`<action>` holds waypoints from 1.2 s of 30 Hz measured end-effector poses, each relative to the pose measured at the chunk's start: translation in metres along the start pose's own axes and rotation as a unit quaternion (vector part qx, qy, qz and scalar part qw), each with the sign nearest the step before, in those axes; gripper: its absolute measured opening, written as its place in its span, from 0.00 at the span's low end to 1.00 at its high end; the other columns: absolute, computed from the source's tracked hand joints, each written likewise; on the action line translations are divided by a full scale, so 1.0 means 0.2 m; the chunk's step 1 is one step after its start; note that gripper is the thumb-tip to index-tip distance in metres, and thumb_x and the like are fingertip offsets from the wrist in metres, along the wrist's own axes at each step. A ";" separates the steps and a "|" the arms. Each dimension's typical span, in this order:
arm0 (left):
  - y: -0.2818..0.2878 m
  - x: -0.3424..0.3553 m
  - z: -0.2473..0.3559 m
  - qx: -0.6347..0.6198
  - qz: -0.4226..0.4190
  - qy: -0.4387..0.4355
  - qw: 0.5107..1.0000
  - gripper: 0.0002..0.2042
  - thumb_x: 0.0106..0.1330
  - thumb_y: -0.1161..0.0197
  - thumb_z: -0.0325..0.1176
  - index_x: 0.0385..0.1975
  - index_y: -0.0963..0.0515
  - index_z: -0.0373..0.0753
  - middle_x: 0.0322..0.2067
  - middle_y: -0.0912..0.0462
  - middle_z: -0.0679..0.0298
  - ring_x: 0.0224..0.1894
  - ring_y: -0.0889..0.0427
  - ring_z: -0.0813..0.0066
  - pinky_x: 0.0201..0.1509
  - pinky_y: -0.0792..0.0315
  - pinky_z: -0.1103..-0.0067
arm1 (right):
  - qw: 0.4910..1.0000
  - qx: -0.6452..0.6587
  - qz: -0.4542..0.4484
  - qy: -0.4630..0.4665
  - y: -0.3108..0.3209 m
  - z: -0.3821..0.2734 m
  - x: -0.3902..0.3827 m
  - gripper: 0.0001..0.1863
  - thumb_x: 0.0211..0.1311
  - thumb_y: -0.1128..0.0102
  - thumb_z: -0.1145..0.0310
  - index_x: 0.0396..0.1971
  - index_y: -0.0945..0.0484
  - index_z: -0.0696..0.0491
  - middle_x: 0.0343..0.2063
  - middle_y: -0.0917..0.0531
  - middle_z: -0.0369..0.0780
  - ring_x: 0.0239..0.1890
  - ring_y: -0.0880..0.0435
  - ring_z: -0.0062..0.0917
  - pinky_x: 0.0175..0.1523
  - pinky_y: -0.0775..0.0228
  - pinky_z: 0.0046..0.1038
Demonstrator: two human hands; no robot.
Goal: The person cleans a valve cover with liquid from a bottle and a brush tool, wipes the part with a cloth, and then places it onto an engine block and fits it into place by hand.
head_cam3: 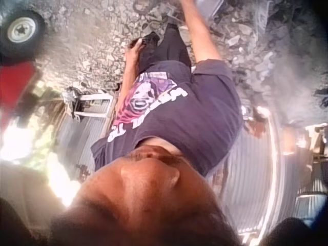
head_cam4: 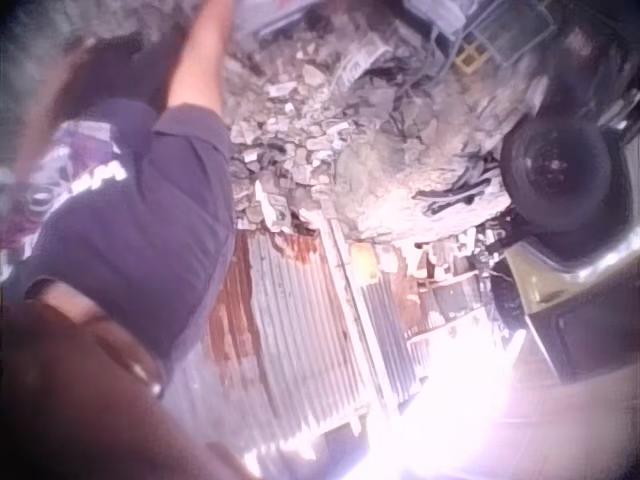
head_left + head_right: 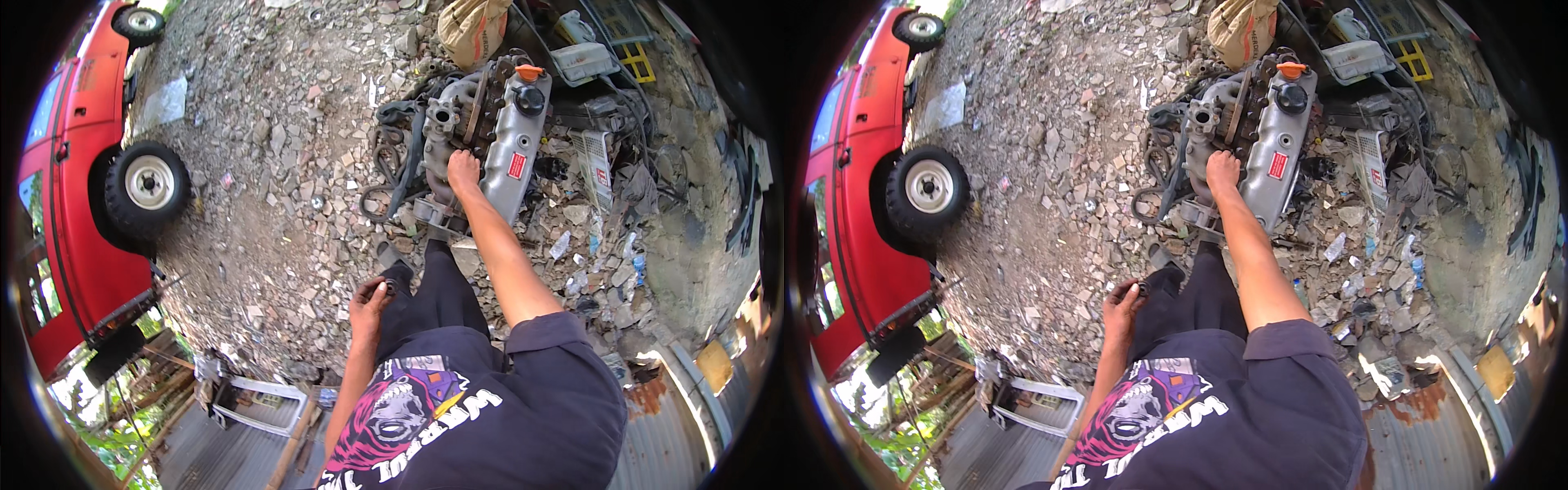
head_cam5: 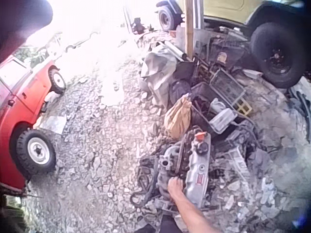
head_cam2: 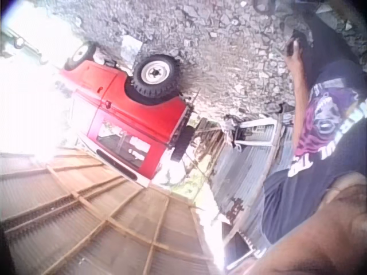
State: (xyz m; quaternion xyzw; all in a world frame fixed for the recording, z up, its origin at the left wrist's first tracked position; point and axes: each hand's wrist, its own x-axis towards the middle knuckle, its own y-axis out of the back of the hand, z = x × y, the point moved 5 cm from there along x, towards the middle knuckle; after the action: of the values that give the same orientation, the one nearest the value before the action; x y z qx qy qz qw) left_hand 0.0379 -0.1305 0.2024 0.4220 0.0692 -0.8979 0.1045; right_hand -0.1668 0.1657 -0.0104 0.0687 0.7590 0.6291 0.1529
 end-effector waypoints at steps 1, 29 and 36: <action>-0.01 -0.01 0.00 0.014 -0.001 0.003 1.000 0.14 0.65 0.33 0.31 0.47 0.22 0.32 0.40 0.18 0.60 0.42 0.17 0.71 0.45 0.20 0.73 | 1.000 0.026 -0.005 0.016 0.03 -0.02 -0.01 0.10 0.63 0.50 0.69 0.35 0.20 0.57 0.36 0.18 0.45 0.40 0.16 0.38 0.47 0.26 0.38; -0.09 0.17 0.14 0.054 -0.271 0.011 0.961 0.14 0.67 0.40 0.25 0.52 0.26 0.36 0.44 0.20 0.58 0.45 0.18 0.68 0.48 0.19 0.65 | 0.867 0.341 0.092 -0.352 0.39 0.34 -1.33 0.41 0.45 0.30 0.34 0.41 0.28 0.60 0.37 0.18 0.53 0.43 0.18 0.47 0.48 0.28 0.42; 0.18 0.02 0.25 0.105 -0.222 -0.067 0.967 0.15 0.67 0.40 0.27 0.53 0.25 0.36 0.45 0.20 0.59 0.47 0.19 0.69 0.49 0.21 0.69 | 0.894 0.217 0.042 -0.389 0.31 0.41 -1.07 0.58 0.41 0.31 0.30 0.59 0.39 0.64 0.53 0.25 0.58 0.56 0.25 0.50 0.59 0.31 0.44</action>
State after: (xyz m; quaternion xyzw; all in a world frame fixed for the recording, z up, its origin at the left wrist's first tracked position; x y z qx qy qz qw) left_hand 0.0070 -0.1760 0.2299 0.3438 0.0600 -0.9269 -0.1382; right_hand 0.0549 0.1909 0.0687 0.3713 0.7530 0.3773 0.3908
